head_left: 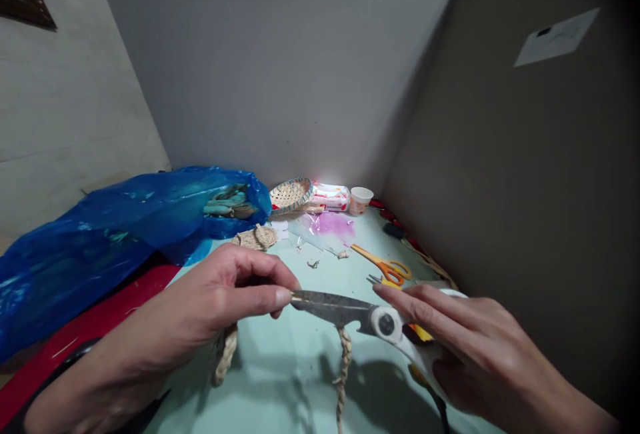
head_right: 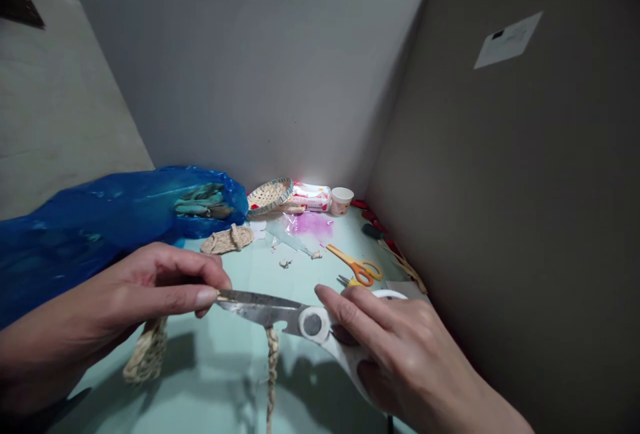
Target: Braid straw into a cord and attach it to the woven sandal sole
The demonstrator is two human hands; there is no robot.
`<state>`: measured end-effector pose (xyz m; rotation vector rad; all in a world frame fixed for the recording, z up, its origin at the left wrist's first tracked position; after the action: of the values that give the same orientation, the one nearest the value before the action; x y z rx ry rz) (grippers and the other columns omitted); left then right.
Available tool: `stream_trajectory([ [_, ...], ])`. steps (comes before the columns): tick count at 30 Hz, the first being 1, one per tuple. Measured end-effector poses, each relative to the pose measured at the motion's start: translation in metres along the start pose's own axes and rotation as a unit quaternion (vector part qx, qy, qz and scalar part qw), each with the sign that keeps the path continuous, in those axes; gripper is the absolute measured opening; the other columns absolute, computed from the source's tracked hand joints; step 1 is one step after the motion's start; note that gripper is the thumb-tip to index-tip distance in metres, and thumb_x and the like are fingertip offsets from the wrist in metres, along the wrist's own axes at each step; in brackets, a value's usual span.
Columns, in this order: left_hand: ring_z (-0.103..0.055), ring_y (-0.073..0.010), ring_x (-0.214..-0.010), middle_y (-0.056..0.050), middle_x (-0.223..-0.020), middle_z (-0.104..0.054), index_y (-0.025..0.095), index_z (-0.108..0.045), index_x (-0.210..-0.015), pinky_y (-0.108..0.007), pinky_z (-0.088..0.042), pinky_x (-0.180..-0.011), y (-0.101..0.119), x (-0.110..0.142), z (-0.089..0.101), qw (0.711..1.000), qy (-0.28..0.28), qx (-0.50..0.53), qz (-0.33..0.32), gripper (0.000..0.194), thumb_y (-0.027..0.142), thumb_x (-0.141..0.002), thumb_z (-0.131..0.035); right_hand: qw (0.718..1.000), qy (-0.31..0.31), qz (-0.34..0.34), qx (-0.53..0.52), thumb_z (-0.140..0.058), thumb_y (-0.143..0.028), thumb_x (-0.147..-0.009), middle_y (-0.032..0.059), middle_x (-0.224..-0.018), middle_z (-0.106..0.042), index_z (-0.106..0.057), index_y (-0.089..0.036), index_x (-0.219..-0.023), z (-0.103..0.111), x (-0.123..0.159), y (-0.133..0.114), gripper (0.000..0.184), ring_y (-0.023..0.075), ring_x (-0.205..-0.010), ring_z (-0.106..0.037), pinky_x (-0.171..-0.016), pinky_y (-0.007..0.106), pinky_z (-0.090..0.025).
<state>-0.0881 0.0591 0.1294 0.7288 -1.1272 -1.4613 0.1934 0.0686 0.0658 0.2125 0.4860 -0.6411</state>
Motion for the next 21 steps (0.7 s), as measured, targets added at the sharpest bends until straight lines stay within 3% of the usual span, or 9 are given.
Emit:
stream_trajectory([
  [6, -0.050, -0.0154, -0.070, 0.002, -0.066, -0.060, 0.023, -0.074, -0.069, -0.022, -0.038, -0.064, -0.009, -0.010, 0.001, 0.999, -0.030, 0.008, -0.011, 0.014, 0.024, -0.075, -0.061, 1.000, 0.007, -0.013, -0.026, -0.043, 0.004, -0.071, 0.0039, -0.090, -0.065, -0.047, -0.023, -0.135, -0.004, 0.002, 0.005, 0.070, 0.0141, -0.063, -0.059, -0.054, 0.025, -0.044],
  [9, -0.053, -0.0147, -0.072, 0.002, -0.068, -0.064, 0.023, -0.074, -0.069, -0.021, -0.040, -0.066, -0.009, -0.012, 0.001, 0.998, -0.041, 0.038, -0.024, 0.012, 0.023, -0.075, -0.062, 0.985, 0.016, -0.089, -0.148, -0.051, -0.005, -0.079, 0.0024, -0.082, -0.062, -0.060, -0.023, -0.116, -0.006, -0.007, 0.001, 0.043, 0.0133, -0.061, -0.057, -0.054, 0.024, -0.044],
  [11, -0.054, -0.0132, -0.068, 0.003, -0.068, -0.064, 0.023, -0.071, -0.068, -0.020, -0.041, -0.062, -0.007, -0.010, -0.002, 0.997, -0.041, 0.054, -0.020, 0.012, 0.022, -0.075, -0.062, 0.937, 0.025, -0.199, -0.286, -0.059, -0.018, -0.085, 0.0013, -0.077, -0.058, -0.062, -0.021, -0.104, -0.010, -0.015, -0.003, 0.019, 0.0132, -0.059, -0.058, -0.053, 0.023, -0.046],
  [14, -0.051, -0.0116, -0.060, 0.003, -0.066, -0.061, 0.023, -0.069, -0.068, -0.018, -0.039, -0.053, -0.004, -0.006, -0.005, 0.998, -0.032, 0.060, -0.012, 0.012, 0.025, -0.077, -0.061, 0.811, -0.002, -0.331, -0.482, -0.067, -0.033, -0.083, -0.0013, -0.077, -0.055, -0.056, -0.021, -0.100, -0.017, -0.022, -0.011, 0.024, 0.0120, -0.055, -0.061, -0.050, 0.022, -0.047],
  [17, -0.053, -0.0126, -0.060, 0.002, -0.067, -0.063, 0.022, -0.070, -0.070, -0.019, -0.041, -0.051, -0.004, -0.006, -0.005, 0.999, -0.026, 0.034, -0.028, 0.014, 0.030, -0.078, -0.061, 0.726, -0.030, -0.334, -0.601, -0.080, -0.040, -0.070, -0.0008, -0.081, -0.058, -0.055, -0.021, -0.095, -0.020, -0.027, -0.023, 0.040, 0.0141, -0.067, -0.065, -0.055, 0.020, -0.048],
  [21, -0.062, -0.0173, -0.070, 0.000, -0.077, -0.070, 0.024, -0.073, -0.076, -0.021, -0.047, -0.059, -0.007, -0.012, -0.003, 0.997, -0.017, -0.033, -0.060, 0.019, 0.040, -0.078, -0.064, 0.673, -0.045, -0.328, -0.661, -0.085, -0.045, -0.060, -0.0020, -0.076, -0.057, -0.056, -0.019, -0.090, -0.022, -0.027, -0.037, 0.049, 0.0126, -0.067, -0.059, -0.060, 0.021, -0.048],
])
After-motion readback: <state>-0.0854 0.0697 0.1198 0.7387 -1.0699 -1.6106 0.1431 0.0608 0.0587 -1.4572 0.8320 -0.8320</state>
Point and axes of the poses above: each hand's wrist, its own x-axis away from the middle knuckle, its own z-axis out of the back of the hand, y = z × x, the point moved 1 cm from there along -x, towards the middle knuckle
